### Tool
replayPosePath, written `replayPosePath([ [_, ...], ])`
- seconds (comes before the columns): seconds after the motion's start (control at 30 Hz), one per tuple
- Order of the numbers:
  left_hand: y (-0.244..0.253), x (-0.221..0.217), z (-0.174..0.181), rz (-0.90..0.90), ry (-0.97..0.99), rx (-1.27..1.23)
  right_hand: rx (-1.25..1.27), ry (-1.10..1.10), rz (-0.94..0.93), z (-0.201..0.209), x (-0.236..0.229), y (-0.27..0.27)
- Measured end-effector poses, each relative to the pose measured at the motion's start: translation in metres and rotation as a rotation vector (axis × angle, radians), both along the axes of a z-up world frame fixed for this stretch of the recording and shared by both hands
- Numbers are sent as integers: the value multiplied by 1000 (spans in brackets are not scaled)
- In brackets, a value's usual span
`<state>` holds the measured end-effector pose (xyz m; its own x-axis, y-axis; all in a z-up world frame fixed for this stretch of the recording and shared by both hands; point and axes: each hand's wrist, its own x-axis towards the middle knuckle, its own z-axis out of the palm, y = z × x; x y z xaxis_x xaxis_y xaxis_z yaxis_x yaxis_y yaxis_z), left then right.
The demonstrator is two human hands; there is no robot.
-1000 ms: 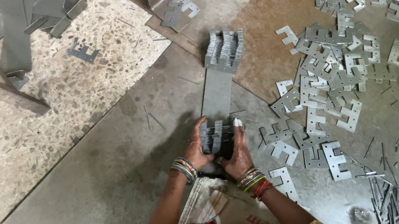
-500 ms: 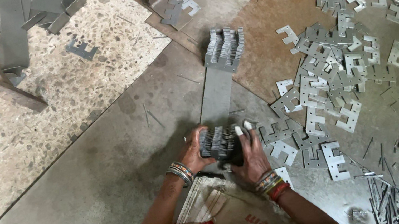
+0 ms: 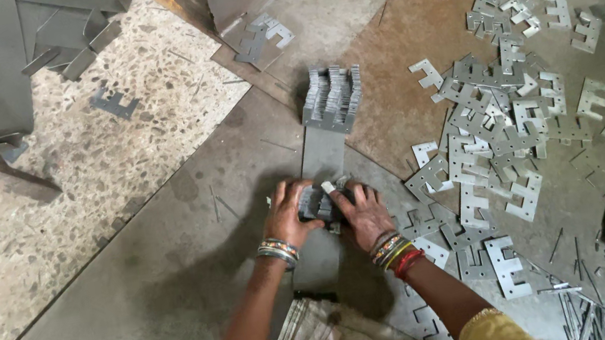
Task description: The person sits on the floor and sorts small metal pieces by hand, picking them up from a pile and stacking them into neat piles. The person repeatedly picks, aligns, and stacks the pieces, creating organized stacks on the floor.
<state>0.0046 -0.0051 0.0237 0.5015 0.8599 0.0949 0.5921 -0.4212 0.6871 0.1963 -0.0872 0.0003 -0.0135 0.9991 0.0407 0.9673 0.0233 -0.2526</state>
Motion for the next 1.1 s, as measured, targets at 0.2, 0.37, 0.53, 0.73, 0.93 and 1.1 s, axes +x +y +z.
replayPosePath([
  [0.2, 120, 69, -26, 124, -157, -11, -20, -130, -275, 14, 62, 114],
  [0.37, 165, 83, -70, -2, 9, -119, 108, 161, -396, -30, 60, 123],
  [0.53, 154, 80, -67, -50, -9, -228, -45, 70, -284, -69, 61, 109],
  [0.73, 94, 89, -8, 150, -6, 324, 247, 288, -268, -44, 161, 10],
  [0.93, -8, 149, -6, -129, -174, 222, 256, 196, -805, -9, 274, -183],
  [1.1, -51, 225, -21, -193, 159, 45, 83, 170, -795, -19, 233, -246],
])
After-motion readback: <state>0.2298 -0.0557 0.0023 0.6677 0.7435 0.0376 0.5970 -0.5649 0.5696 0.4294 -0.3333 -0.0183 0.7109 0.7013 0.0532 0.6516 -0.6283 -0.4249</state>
